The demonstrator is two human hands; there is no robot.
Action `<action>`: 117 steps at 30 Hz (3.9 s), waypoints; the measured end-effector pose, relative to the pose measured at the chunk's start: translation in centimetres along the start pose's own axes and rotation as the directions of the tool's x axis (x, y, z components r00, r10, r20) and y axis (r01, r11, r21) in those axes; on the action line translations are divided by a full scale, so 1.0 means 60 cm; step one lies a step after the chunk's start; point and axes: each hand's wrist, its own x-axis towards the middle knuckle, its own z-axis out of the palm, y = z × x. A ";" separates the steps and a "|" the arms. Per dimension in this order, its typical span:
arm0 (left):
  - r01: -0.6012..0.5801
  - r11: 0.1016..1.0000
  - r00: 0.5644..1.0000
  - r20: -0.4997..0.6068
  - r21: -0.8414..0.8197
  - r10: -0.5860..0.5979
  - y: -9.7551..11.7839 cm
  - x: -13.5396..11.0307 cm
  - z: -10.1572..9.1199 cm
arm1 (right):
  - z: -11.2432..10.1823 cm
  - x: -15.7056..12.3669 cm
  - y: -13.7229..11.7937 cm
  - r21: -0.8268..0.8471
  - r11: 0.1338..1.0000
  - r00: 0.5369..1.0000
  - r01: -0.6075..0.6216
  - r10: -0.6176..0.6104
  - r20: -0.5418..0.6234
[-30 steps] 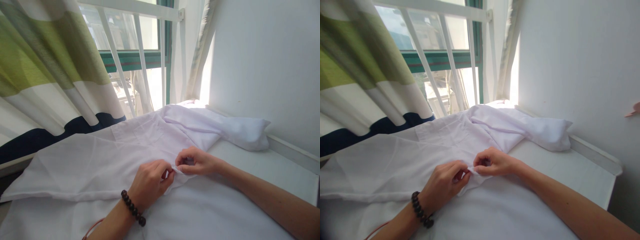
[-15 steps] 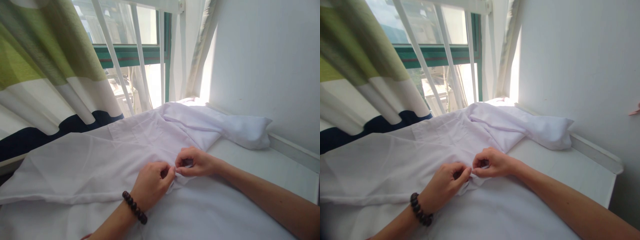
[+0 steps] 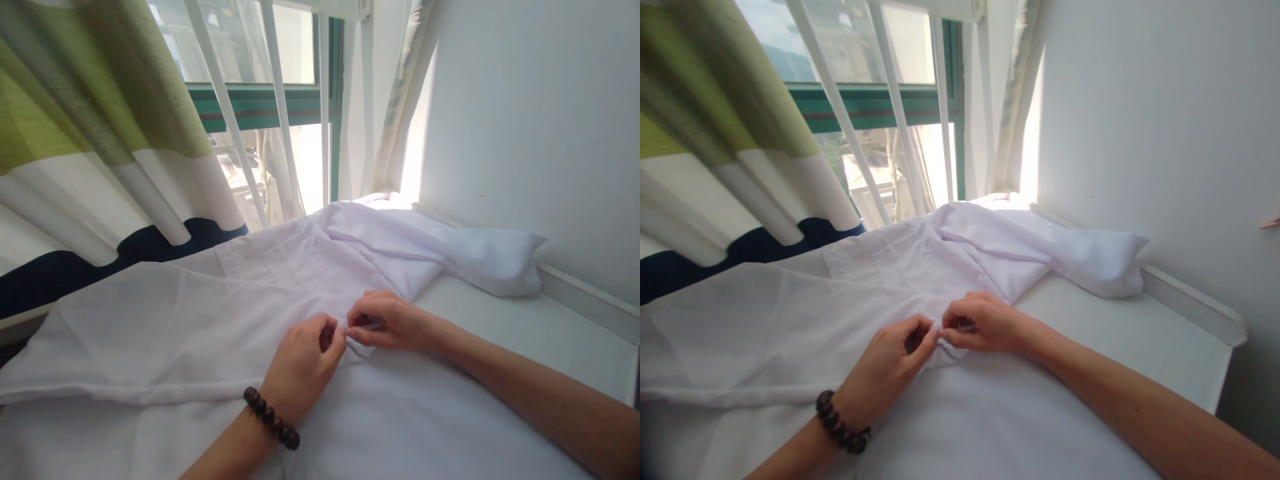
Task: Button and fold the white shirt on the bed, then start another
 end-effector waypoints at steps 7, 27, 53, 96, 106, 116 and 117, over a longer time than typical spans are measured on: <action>-0.016 1.000 0.999 -0.038 -0.001 0.016 -0.007 -0.003 0.004 | 0.001 0.000 -0.009 -0.142 0.981 0.990 0.133 -0.139 -0.036; -0.163 0.954 0.986 -0.008 -0.252 0.166 -0.013 0.002 -0.010 | -0.047 0.001 -0.004 0.261 0.948 0.964 -0.180 0.117 0.240; -0.046 0.899 0.987 0.120 -0.436 0.108 -0.017 0.004 -0.010 | -0.043 -0.002 -0.024 0.030 0.996 0.963 0.085 -0.090 0.254; -0.683 0.482 0.712 0.354 0.548 0.607 0.019 -0.033 -0.019 | -0.126 -0.024 -0.043 -0.148 0.988 0.920 -0.054 0.106 0.377; -0.577 0.648 0.816 0.394 0.498 0.424 0.007 -0.029 -0.026 | -0.089 -0.020 -0.056 -0.190 0.961 0.856 -0.199 0.265 0.444; -0.673 0.549 0.736 0.518 0.495 0.435 0.013 -0.028 -0.049 | -0.081 -0.021 -0.071 -0.100 0.991 0.782 -0.085 0.129 0.610; -0.663 0.559 0.745 0.517 0.498 0.422 0.015 -0.029 -0.051 | -0.077 -0.021 -0.072 -0.109 0.989 0.772 -0.099 0.145 0.619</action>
